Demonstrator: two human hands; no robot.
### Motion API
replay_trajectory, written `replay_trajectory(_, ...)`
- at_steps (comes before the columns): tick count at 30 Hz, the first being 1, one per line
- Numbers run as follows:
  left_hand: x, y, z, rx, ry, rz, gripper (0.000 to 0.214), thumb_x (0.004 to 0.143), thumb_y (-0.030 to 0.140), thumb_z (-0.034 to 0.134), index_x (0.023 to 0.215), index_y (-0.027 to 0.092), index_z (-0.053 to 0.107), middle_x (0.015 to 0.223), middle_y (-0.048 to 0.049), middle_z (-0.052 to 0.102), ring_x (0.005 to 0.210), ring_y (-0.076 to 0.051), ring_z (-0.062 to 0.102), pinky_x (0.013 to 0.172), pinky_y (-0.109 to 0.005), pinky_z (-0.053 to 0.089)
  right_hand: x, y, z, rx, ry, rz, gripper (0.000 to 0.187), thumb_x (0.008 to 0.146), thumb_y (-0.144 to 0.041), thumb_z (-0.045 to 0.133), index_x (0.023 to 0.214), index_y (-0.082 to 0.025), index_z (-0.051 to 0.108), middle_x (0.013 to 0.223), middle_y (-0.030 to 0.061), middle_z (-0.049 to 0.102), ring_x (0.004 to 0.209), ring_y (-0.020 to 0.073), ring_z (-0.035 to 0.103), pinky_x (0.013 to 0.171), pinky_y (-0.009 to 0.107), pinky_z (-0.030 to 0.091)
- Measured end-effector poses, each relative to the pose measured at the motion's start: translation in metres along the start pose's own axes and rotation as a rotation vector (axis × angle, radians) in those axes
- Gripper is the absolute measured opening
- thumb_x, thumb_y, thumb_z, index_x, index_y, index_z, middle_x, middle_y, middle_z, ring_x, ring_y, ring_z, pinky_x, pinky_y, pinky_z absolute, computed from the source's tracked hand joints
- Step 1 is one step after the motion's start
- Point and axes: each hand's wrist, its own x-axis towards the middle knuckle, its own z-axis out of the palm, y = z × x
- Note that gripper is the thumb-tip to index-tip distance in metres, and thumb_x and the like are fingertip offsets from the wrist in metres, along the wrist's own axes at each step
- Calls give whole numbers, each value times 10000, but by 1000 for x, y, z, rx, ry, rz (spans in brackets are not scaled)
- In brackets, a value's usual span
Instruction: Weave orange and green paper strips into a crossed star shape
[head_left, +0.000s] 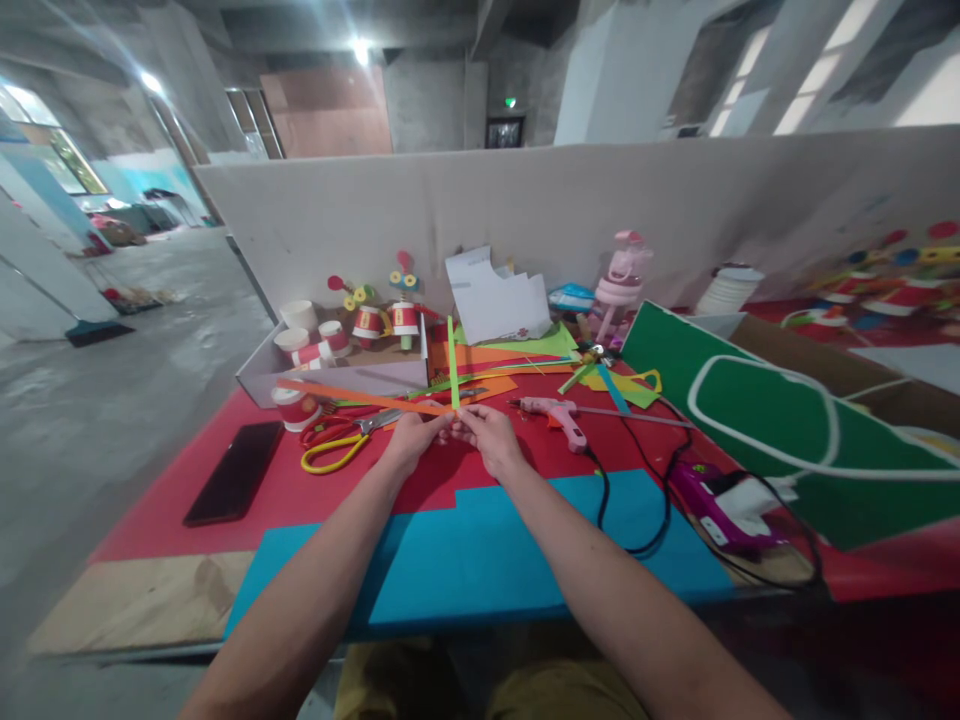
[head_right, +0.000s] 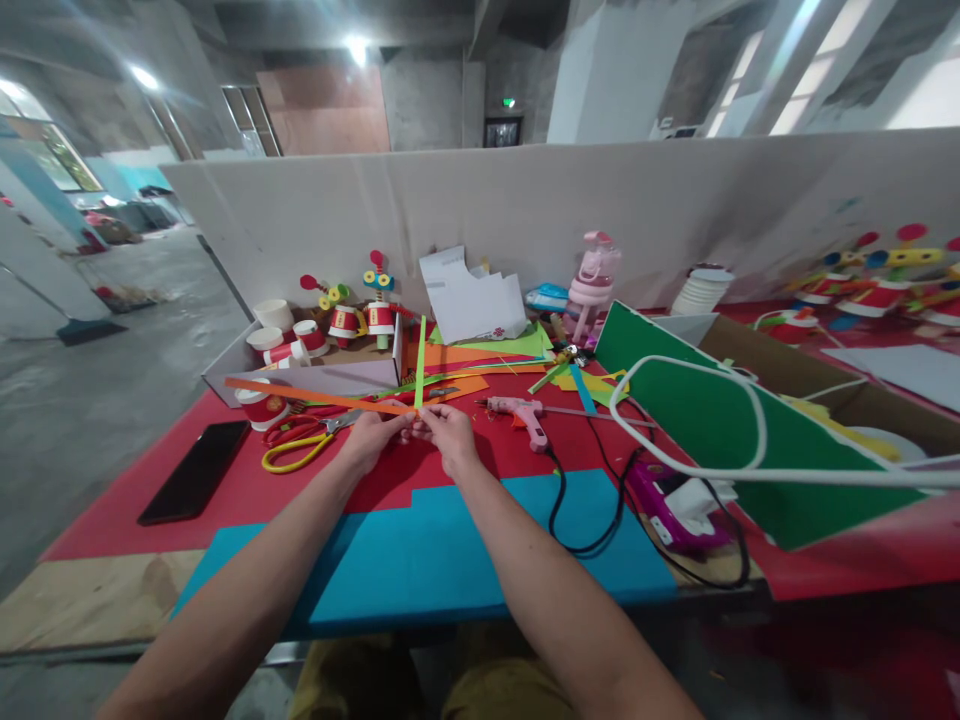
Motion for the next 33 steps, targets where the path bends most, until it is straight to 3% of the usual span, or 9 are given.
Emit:
replay_trajectory(5, 1, -2, 0, 3, 53, 28, 289, 633, 386, 753, 724, 143, 626, 602, -3, 603, 528, -114, 541, 527, -233, 437, -2, -1, -1, -7, -55, 11, 295, 589, -365, 816, 706, -157, 643, 572, -11, 628, 546, 113, 616, 610, 267, 566)
replay_trajectory(14, -3, 9, 5, 96, 113, 40, 208, 641, 316, 731, 712, 158, 615, 579, 11, 594, 514, -105, 524, 535, -225, 422, -4, -9, -3, -35, -40, 38, 280, 544, -295, 836, 725, -157, 673, 590, -17, 630, 559, 85, 585, 598, 221, 553)
replay_trajectory(33, -4, 13, 6, 9, 46, 24, 273, 666, 368, 718, 654, 111, 625, 546, -18, 579, 484, -91, 497, 497, -215, 383, -2, -6, 1, 24, 12, -9, 291, 518, -317, 841, 677, -157, 658, 569, -20, 628, 550, 93, 594, 600, 230, 555)
